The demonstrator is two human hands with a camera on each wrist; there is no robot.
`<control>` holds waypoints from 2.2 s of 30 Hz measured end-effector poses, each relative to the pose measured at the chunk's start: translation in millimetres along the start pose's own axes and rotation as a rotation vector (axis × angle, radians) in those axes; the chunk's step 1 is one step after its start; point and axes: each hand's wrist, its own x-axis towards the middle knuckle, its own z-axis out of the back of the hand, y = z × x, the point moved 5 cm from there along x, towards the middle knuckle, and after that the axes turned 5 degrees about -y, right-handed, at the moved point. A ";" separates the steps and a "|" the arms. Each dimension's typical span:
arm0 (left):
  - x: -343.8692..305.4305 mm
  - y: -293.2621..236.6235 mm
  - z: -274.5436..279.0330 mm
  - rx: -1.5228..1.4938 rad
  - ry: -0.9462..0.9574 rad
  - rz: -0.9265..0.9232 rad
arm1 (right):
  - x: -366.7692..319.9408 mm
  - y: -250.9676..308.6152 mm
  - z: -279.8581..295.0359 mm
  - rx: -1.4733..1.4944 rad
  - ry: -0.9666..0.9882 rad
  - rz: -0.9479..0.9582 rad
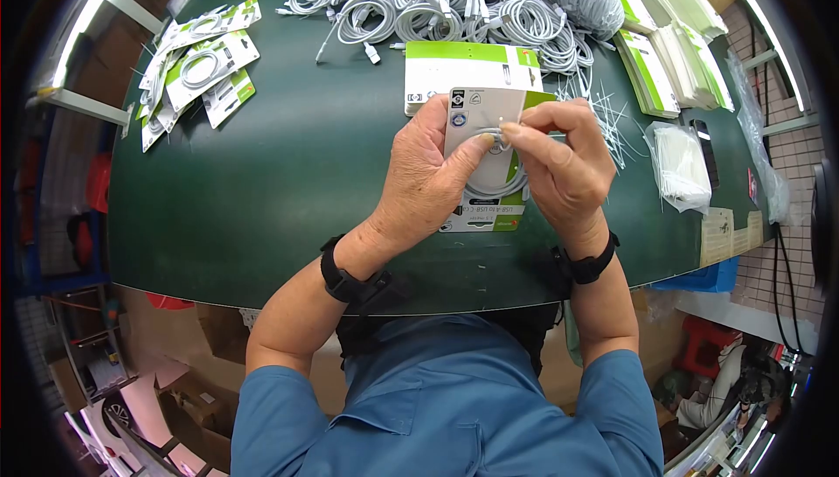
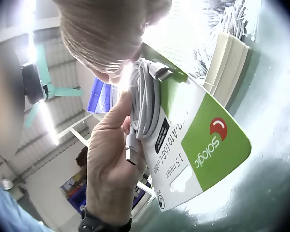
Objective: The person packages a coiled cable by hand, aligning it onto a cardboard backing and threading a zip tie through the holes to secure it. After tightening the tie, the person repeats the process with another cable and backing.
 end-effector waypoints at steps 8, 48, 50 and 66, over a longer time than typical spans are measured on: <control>0.1 -1.2 4.2 0.000 0.033 -0.007 | -3.2 6.6 3.4 0.042 -0.010 0.074; -2.2 -5.1 -1.4 0.017 0.088 0.020 | -6.7 -10.5 3.4 0.234 -0.133 -0.304; -2.1 -4.3 -0.8 0.028 0.091 0.017 | -6.3 -10.2 3.6 0.229 -0.129 -0.305; -3.7 -1.5 -1.5 0.012 0.109 0.017 | -5.8 -6.7 -0.9 0.120 -0.082 -0.215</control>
